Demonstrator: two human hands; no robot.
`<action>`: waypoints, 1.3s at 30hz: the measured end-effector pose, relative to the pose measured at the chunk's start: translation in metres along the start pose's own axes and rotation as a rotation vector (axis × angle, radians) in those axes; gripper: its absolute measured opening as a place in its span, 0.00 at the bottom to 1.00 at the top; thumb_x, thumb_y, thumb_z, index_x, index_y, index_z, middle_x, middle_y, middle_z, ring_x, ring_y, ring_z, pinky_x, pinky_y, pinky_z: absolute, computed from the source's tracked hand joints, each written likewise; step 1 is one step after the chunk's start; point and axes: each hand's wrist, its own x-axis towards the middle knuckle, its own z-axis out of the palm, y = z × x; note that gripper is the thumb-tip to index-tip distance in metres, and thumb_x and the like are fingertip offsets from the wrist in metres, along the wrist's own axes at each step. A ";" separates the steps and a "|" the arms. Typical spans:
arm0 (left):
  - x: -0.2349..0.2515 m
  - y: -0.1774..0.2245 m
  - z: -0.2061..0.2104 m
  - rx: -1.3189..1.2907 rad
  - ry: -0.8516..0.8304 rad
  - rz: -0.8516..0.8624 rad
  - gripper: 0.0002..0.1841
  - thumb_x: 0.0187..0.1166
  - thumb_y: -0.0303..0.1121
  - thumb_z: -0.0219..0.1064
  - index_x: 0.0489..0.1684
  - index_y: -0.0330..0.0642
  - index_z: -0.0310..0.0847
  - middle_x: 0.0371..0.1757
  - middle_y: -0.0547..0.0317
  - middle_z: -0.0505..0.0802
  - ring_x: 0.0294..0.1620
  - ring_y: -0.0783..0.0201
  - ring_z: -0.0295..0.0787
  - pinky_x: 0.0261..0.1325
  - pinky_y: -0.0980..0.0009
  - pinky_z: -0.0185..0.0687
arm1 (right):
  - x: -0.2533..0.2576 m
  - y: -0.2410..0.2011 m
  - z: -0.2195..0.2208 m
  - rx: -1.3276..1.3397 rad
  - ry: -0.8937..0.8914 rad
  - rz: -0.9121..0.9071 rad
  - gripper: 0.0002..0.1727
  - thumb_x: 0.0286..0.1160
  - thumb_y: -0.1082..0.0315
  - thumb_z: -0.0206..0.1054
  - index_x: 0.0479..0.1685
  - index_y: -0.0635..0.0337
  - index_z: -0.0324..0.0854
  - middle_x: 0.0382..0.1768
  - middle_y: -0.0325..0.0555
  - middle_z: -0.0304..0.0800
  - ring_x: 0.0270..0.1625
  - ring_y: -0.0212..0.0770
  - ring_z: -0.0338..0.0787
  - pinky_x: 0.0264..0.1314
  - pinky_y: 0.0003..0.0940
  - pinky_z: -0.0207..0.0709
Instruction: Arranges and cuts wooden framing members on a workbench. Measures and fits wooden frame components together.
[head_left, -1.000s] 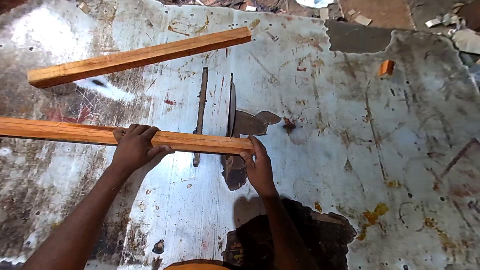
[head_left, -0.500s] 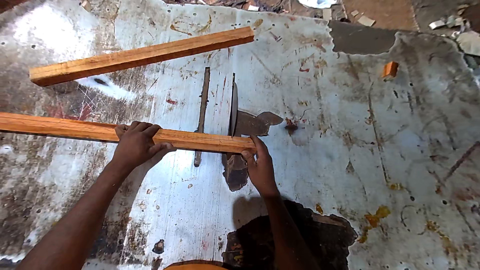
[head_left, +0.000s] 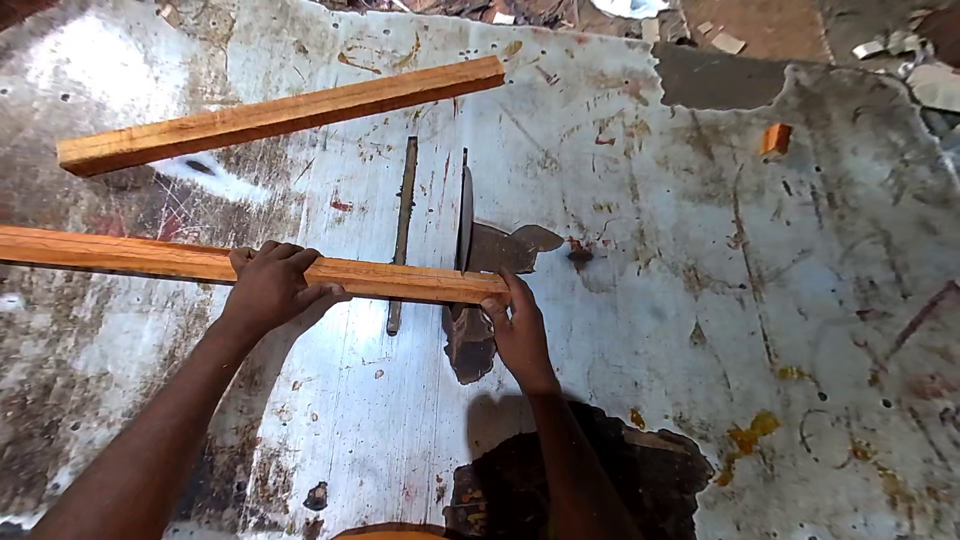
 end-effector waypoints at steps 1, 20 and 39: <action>0.000 -0.001 0.000 -0.003 0.003 0.004 0.46 0.65 0.84 0.50 0.68 0.58 0.86 0.64 0.57 0.90 0.69 0.48 0.82 0.68 0.32 0.62 | 0.000 0.000 0.000 -0.004 -0.003 0.002 0.33 0.87 0.53 0.64 0.89 0.52 0.65 0.85 0.52 0.70 0.86 0.48 0.72 0.86 0.53 0.69; 0.008 0.000 -0.007 -0.013 -0.055 -0.015 0.44 0.64 0.83 0.54 0.66 0.60 0.88 0.64 0.58 0.91 0.69 0.50 0.82 0.66 0.33 0.63 | 0.005 -0.006 -0.004 -0.034 -0.021 0.033 0.34 0.87 0.51 0.63 0.90 0.51 0.64 0.84 0.53 0.72 0.83 0.50 0.75 0.83 0.55 0.72; 0.020 0.000 -0.017 -0.012 -0.163 -0.044 0.41 0.66 0.81 0.58 0.67 0.62 0.88 0.62 0.59 0.92 0.67 0.51 0.83 0.66 0.32 0.63 | 0.012 -0.015 -0.010 -0.041 -0.058 0.081 0.34 0.87 0.51 0.63 0.91 0.51 0.63 0.84 0.54 0.71 0.81 0.52 0.77 0.82 0.56 0.72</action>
